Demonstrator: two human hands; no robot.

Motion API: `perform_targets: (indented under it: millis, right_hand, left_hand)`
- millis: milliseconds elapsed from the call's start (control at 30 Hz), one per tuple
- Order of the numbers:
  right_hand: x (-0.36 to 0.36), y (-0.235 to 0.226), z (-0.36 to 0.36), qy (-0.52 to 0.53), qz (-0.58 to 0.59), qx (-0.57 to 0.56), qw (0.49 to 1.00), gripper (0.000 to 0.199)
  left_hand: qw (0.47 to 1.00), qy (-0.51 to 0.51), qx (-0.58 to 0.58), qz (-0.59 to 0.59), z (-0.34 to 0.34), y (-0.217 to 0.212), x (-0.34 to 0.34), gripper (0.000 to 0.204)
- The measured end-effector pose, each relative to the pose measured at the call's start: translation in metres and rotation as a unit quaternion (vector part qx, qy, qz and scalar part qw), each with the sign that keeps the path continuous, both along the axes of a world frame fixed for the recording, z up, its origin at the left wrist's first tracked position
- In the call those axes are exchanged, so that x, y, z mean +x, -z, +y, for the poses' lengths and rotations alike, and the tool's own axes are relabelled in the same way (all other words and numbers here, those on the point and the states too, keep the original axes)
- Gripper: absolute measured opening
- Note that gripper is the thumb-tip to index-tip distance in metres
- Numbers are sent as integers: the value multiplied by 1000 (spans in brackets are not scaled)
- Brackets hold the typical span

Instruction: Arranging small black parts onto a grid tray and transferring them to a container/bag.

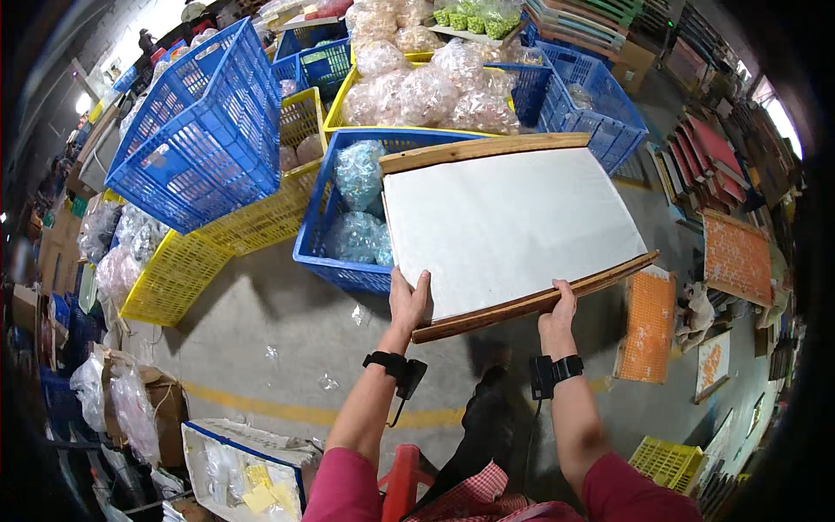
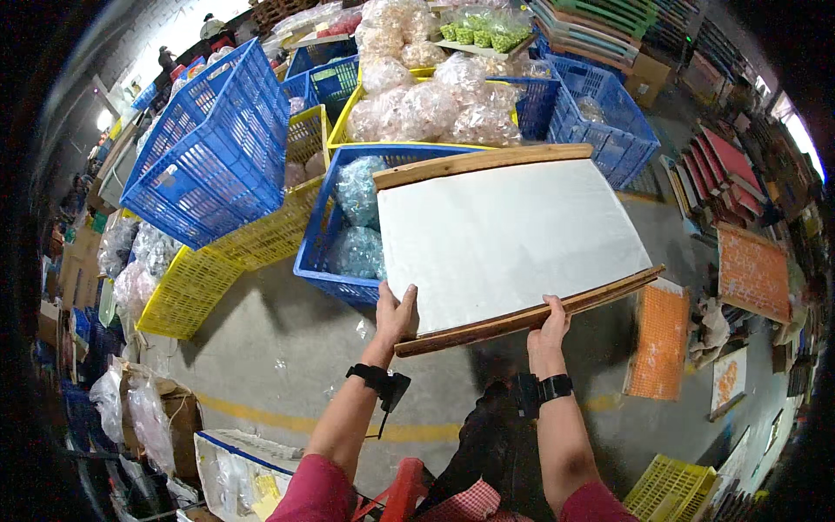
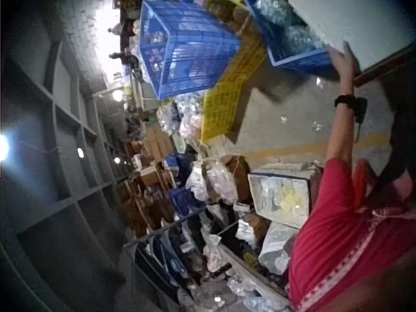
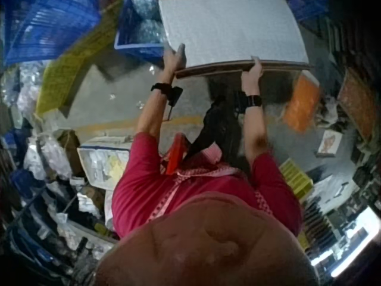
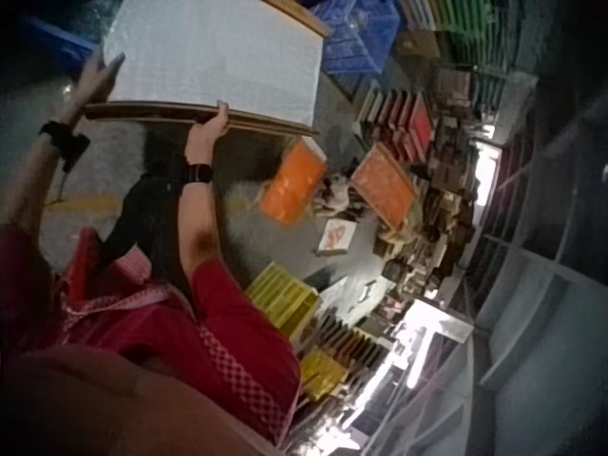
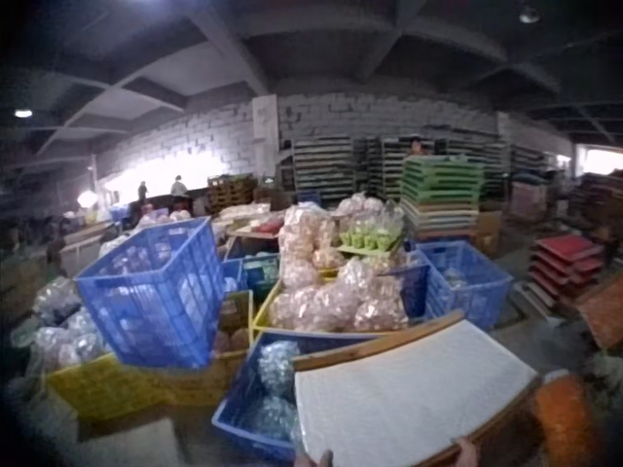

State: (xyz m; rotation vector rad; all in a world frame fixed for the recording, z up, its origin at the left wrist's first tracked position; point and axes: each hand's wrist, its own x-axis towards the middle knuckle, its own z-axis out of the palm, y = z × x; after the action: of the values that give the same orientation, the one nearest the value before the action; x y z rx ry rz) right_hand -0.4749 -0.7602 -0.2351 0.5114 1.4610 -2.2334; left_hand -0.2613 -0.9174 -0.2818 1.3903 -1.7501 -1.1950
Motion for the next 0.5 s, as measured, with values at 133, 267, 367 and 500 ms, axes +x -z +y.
perform_targets:
  millis: [133,267,367,500]
  right_hand:
    - [-11,23,11,-54,-41,-14,998,57]
    - [-3,21,3,-39,-62,35,997,27]
    - [-1,22,4,-49,-49,41,997,35]
    - [0,16,9,-97,3,52,994,56]
  left_hand:
    - [1000,-3,-21,18,-3,18,-3,64]
    - [999,-5,-6,32,-6,24,7,68]
    - [998,-10,1,65,-2,20,8,68]
    - [1000,-8,3,30,-8,22,12,68]
